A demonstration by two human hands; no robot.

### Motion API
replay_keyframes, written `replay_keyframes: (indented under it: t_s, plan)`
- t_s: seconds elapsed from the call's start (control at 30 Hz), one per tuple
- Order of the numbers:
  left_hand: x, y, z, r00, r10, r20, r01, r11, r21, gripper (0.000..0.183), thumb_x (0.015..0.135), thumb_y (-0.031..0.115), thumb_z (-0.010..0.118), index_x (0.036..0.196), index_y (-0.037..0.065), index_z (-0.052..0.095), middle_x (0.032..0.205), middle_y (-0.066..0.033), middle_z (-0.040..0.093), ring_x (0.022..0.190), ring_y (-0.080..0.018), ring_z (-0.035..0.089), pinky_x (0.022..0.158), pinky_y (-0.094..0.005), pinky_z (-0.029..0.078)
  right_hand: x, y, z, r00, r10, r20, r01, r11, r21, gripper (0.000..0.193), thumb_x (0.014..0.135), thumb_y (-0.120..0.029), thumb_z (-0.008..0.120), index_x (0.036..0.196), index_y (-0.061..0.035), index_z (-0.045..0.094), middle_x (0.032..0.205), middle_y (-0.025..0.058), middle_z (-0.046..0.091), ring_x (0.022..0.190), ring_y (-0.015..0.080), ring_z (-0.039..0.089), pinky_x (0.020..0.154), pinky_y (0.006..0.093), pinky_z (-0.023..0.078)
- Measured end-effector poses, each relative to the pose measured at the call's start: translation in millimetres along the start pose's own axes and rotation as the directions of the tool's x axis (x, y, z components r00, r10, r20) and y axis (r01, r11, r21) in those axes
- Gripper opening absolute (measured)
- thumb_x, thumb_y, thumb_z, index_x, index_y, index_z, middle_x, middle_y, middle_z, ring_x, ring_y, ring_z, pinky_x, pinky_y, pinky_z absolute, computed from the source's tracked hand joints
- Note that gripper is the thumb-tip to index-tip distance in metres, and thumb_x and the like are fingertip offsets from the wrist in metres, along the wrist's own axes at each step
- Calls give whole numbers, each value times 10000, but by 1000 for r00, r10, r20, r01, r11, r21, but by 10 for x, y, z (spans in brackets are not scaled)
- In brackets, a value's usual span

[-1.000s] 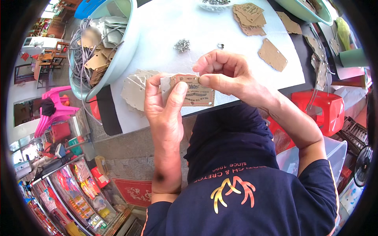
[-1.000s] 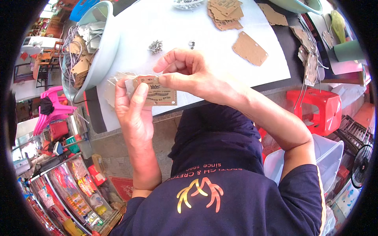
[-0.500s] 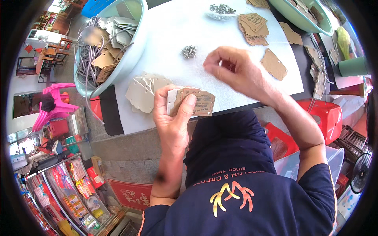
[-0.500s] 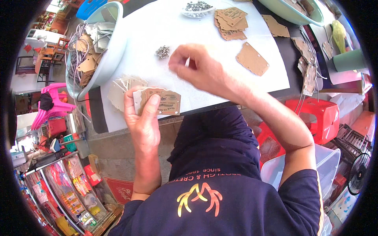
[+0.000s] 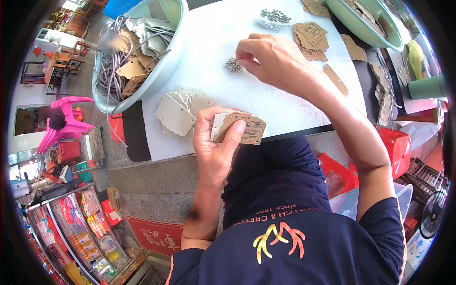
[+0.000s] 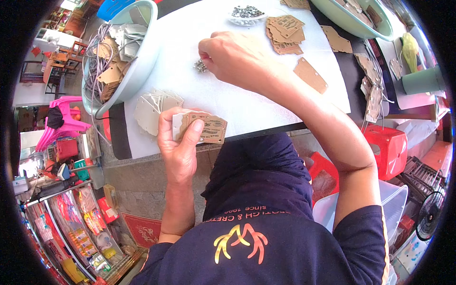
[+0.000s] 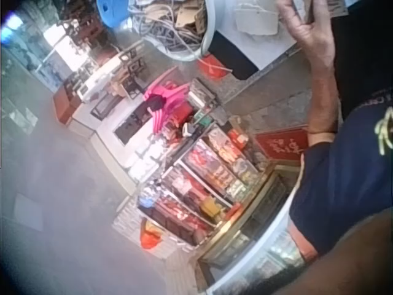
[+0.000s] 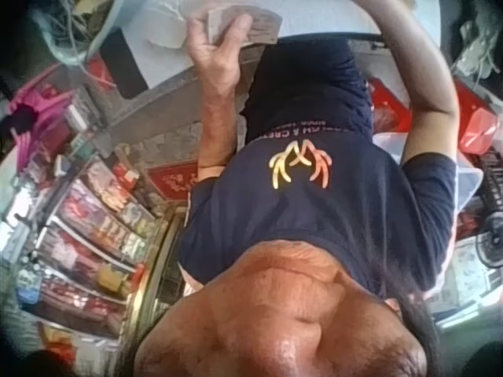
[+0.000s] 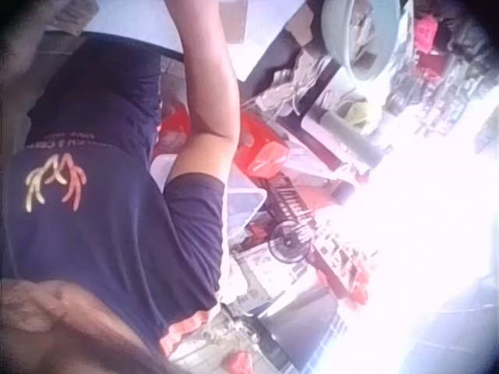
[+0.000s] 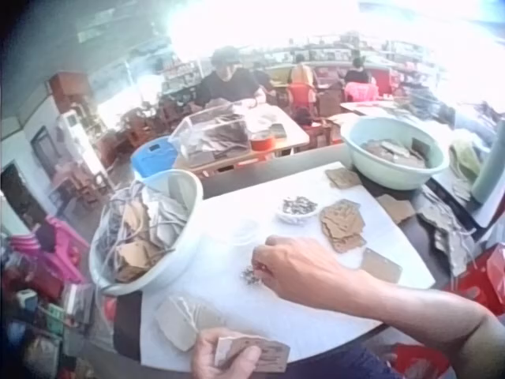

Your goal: Attaching small metal rivets or components to cardboard shoe pattern pieces.

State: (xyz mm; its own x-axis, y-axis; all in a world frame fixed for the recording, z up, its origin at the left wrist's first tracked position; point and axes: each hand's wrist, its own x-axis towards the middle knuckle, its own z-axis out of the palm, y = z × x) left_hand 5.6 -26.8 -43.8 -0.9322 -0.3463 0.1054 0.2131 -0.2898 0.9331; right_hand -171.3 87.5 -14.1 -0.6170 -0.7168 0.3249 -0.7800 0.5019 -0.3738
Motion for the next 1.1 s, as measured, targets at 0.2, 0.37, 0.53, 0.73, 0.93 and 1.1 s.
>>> replay_keyframes:
  t_s: [0.2,0.37,0.53,0.73,0.93,1.1]
  plan:
    - [9,-18,7,1000,-20,-23,20,1000,14,234,862,-47,633,1052,30,520,985,-84,634,915,-123,618,808,-281,531,254,-95,115,996,-31,87,33,999,-30,146,849,-153,601,844,-18,659,858,143,641,815,319,636,712,411,489]
    - [8,-16,-14,998,-46,-45,47,999,16,233,864,-42,636,1053,31,520,988,-79,634,905,-113,614,803,-273,527,388,-102,268,978,-119,171,149,973,-175,131,806,-111,601,803,0,671,836,151,636,771,329,640,700,416,493]
    - [19,-16,-22,999,-36,-27,36,999,21,232,864,-37,636,1052,32,520,983,-74,634,898,-106,610,799,-264,522,477,-197,264,955,-111,276,180,955,-237,123,764,-67,585,750,32,656,804,163,627,695,340,641,656,418,503]
    - [36,5,3,999,-38,-23,39,999,26,227,867,-32,635,1049,33,516,954,-63,629,879,-96,603,787,-261,524,461,-101,344,951,-266,158,299,921,-249,103,751,-56,578,742,32,631,794,165,618,670,316,646,615,410,506]
    - [28,9,15,998,-46,-38,46,999,4,230,869,-33,632,1053,33,512,951,-64,630,858,-96,607,765,-259,533,364,-110,287,944,-279,178,317,918,-239,120,810,-83,580,802,26,629,839,152,622,722,300,654,649,410,507]
    - [19,5,-8,999,-45,-10,45,999,-21,233,869,-29,636,1058,33,514,970,-83,642,892,-105,611,789,-263,529,369,-81,105,978,-204,34,207,971,-120,143,882,-157,587,886,-37,664,875,111,646,815,289,652,716,400,502]
